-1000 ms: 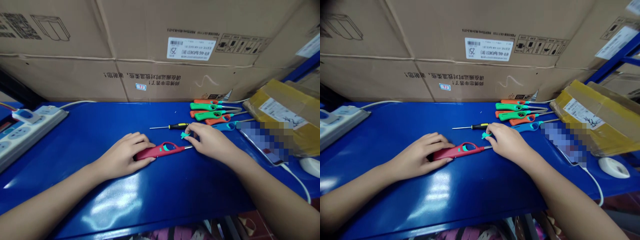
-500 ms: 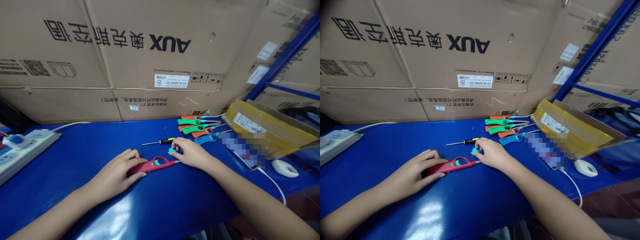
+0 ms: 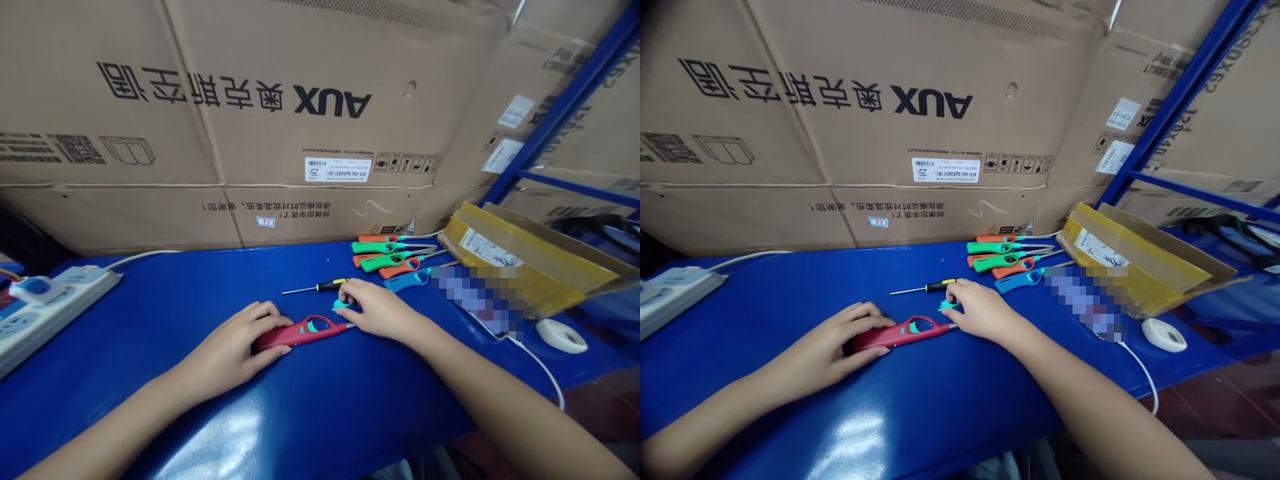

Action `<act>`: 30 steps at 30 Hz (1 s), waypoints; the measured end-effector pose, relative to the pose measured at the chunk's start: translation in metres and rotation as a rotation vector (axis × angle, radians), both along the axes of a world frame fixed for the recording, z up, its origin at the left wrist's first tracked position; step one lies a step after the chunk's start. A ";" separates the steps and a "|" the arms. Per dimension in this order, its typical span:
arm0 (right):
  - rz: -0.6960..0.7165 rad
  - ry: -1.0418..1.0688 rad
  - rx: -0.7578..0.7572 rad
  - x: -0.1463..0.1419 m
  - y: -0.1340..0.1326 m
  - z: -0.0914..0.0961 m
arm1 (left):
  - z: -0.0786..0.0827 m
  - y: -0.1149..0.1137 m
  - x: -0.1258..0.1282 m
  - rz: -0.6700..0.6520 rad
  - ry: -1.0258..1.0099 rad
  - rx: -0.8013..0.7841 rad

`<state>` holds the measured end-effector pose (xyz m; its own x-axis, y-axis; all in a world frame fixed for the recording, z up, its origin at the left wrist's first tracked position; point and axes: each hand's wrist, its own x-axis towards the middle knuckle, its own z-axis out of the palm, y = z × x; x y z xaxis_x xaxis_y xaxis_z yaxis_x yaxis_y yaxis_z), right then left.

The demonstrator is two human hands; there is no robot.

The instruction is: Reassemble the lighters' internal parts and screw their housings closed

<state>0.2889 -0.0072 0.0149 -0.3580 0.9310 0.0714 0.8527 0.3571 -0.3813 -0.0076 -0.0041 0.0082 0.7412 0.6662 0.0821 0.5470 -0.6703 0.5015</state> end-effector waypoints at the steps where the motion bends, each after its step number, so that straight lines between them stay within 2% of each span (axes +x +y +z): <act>1: 0.001 0.002 0.000 0.000 0.000 0.000 | 0.000 0.000 0.000 -0.001 0.000 0.002; 8: -0.012 0.056 0.001 0.003 0.003 0.003 | 0.000 0.000 0.000 -0.012 -0.018 0.028; 12: -0.083 0.046 0.048 0.005 0.006 0.008 | 0.002 -0.001 0.000 -0.021 -0.012 0.038; 14: -0.196 0.016 0.102 0.010 0.010 0.011 | 0.002 -0.001 0.000 -0.022 -0.004 0.049; 17: -0.453 -0.067 0.182 0.030 0.019 0.013 | 0.003 -0.002 -0.001 -0.024 0.012 0.061; 19: -0.584 -0.128 0.169 0.048 0.028 0.012 | 0.004 -0.002 -0.001 -0.028 0.025 0.060; 21: -0.650 -0.164 0.140 0.065 0.036 0.009 | 0.004 -0.002 -0.001 -0.030 0.034 0.058; 25: -0.658 -0.161 0.146 0.081 0.045 0.005 | 0.006 -0.002 0.000 -0.030 0.039 0.060; 30: -0.492 -0.065 0.281 0.074 0.045 0.009 | 0.005 -0.003 0.000 -0.033 0.040 0.065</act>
